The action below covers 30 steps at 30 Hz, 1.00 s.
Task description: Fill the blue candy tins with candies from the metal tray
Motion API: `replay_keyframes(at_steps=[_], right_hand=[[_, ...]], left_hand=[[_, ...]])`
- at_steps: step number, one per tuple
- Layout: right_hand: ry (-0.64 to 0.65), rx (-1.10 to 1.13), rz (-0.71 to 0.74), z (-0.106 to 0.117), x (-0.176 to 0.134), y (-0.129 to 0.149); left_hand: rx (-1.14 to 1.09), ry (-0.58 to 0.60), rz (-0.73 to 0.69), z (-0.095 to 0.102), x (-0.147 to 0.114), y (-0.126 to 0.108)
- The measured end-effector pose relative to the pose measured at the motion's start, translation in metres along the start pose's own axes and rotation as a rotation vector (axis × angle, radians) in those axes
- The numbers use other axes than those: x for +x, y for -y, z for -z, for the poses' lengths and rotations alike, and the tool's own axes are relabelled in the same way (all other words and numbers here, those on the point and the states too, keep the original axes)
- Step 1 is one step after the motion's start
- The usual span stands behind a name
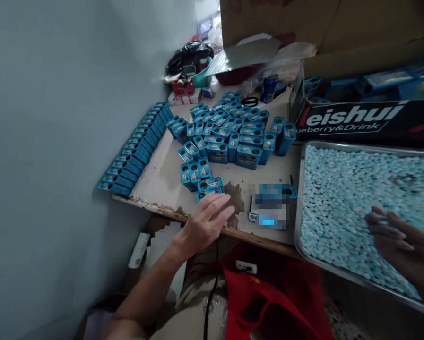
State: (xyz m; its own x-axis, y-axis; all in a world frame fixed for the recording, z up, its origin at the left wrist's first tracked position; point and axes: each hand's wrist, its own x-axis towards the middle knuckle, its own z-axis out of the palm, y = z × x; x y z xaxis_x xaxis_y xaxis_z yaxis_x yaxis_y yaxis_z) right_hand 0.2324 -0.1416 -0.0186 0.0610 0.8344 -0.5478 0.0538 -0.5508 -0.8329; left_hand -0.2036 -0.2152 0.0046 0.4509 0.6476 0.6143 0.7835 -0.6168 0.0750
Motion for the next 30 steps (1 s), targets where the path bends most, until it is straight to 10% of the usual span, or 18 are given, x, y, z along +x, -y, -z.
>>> replay_keyframes(at_steps=[6,18,30], right_hand=[[-0.168,0.53,-0.179,-0.026,-0.001,0.017],[-0.163,0.321,-0.011,-0.06,-0.019,0.05],[0.016,0.23,0.06,-0.08,-0.021,0.078]], left_hand=[[0.011,0.133,-0.064,-0.016,-0.014,0.004],[-0.087,0.21,-0.061,-0.031,-0.059,0.013],[-0.244,0.089,0.052,-0.042,-0.05,0.014]])
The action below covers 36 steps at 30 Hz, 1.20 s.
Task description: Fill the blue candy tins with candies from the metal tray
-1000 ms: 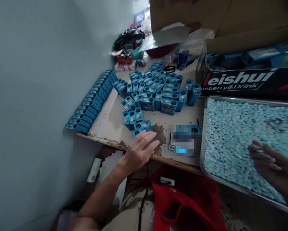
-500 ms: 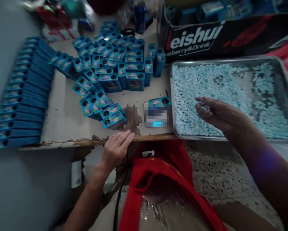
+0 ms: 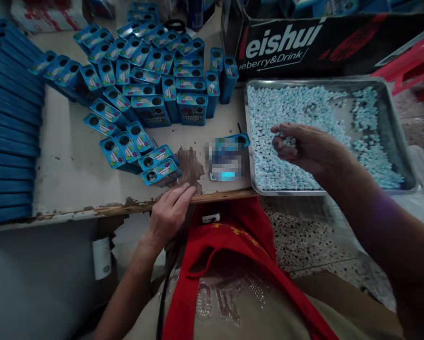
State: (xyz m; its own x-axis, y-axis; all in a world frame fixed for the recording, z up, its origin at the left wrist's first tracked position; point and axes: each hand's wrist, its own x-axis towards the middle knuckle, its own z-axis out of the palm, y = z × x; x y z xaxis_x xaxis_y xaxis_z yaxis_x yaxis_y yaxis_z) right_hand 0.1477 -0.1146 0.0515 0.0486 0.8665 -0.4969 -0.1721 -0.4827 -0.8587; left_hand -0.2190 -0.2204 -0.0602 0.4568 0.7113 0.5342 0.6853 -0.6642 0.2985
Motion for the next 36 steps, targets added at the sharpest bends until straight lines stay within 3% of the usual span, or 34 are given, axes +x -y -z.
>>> replay_keyframes(at_steps=[4,8,11,18,21,30,36], right_hand=[[0.108,-0.073,0.072,-0.008,0.002,0.006],[0.288,-0.186,0.152,-0.02,0.011,0.007],[0.385,-0.316,0.195,-0.03,0.022,0.006],[0.306,-0.982,0.476,-0.037,0.031,0.02],[0.291,-1.18,0.525,-0.038,0.032,0.029],[0.305,-1.361,0.577,-0.046,0.034,0.037],[0.36,-1.443,0.565,-0.057,0.033,0.044]], left_hand=[[-0.122,-0.103,0.037,-0.013,0.033,-0.01],[-0.174,-0.083,0.07,-0.03,0.062,-0.014],[-0.199,-0.079,0.077,-0.036,0.069,-0.013],[-0.213,0.0,0.182,-0.03,0.06,-0.002],[-0.221,-0.005,0.186,-0.028,0.062,0.002],[-0.261,0.034,0.232,-0.025,0.066,0.005],[-0.245,0.034,0.169,-0.017,0.069,0.005]])
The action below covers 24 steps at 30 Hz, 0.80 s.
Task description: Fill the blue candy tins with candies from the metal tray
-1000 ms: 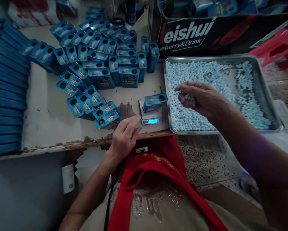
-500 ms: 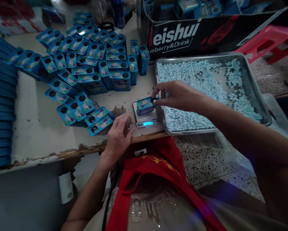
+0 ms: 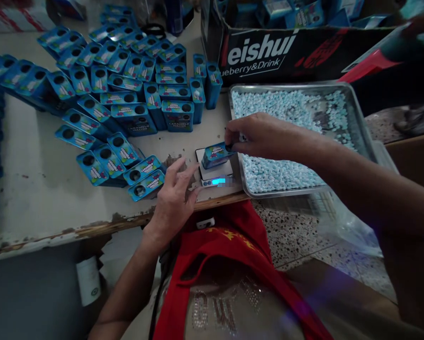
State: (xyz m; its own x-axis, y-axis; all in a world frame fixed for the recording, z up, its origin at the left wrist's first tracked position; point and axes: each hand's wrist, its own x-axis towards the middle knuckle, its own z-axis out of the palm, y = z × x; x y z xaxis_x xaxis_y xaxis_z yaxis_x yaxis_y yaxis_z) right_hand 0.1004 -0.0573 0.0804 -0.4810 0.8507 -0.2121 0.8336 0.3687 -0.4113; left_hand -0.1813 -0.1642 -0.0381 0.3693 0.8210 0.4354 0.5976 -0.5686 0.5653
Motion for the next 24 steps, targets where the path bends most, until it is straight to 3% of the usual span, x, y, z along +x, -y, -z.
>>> replay_keyframes(at_steps=[10,16,24], right_hand=[[-0.069,0.003,0.003,-0.01,0.002,0.008],[-0.083,0.009,-0.001,-0.012,-0.004,0.008],[-0.077,-0.029,0.007,-0.008,-0.01,0.008]], left_hand=[[-0.058,-0.009,-0.064,-0.003,0.001,0.003],[-0.044,0.046,-0.028,-0.003,0.0,0.003],[0.022,-0.083,-0.052,0.0,0.012,0.0]])
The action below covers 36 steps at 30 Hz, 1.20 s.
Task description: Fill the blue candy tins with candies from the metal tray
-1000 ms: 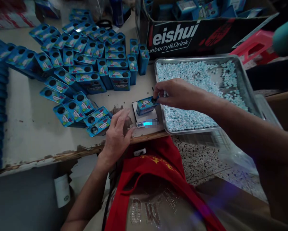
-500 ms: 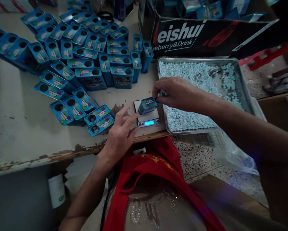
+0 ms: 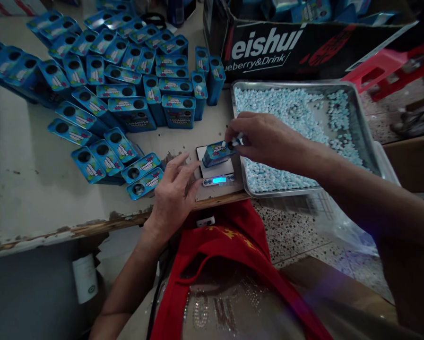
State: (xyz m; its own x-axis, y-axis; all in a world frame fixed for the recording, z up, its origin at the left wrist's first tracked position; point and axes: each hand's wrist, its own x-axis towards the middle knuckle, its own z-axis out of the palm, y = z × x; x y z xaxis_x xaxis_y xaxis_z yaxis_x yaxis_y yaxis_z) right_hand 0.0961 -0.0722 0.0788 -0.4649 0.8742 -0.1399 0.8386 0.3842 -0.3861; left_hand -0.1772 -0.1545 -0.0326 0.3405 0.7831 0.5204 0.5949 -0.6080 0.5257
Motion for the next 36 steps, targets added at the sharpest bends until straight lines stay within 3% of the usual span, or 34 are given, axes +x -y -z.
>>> replay_keyframes(at_steps=[6,10,15,20,22,24,28,32,36], right_hand=[[-0.009,0.034,-0.031,0.001,0.001,0.006],[-0.039,0.248,-0.133,0.005,0.004,0.002],[-0.233,0.661,-0.312,0.008,-0.01,-0.033],[-0.167,0.828,-0.435,-0.016,-0.056,-0.078],[-0.124,0.754,-0.46,-0.026,-0.074,-0.092],[-0.116,0.547,-0.457,-0.032,-0.087,-0.103],[-0.002,0.038,-0.282,-0.04,-0.099,-0.114],[0.139,-0.222,-0.204,-0.057,-0.097,-0.104],[0.203,-0.302,-0.191,-0.07,-0.08,-0.089]], left_hand=[[0.009,-0.047,0.042,-0.001,0.011,-0.012],[-0.031,-0.107,0.057,-0.012,0.026,-0.014],[-0.023,-0.067,0.1,-0.033,0.058,-0.004],[-0.053,0.032,0.069,-0.05,0.085,0.004],[-0.074,0.072,0.056,-0.056,0.092,0.002],[-0.094,0.103,0.041,-0.06,0.098,-0.005],[-0.106,0.096,0.026,-0.057,0.102,-0.02],[-0.042,-0.006,0.029,-0.036,0.094,-0.022],[-0.015,-0.07,0.071,-0.006,0.081,-0.013]])
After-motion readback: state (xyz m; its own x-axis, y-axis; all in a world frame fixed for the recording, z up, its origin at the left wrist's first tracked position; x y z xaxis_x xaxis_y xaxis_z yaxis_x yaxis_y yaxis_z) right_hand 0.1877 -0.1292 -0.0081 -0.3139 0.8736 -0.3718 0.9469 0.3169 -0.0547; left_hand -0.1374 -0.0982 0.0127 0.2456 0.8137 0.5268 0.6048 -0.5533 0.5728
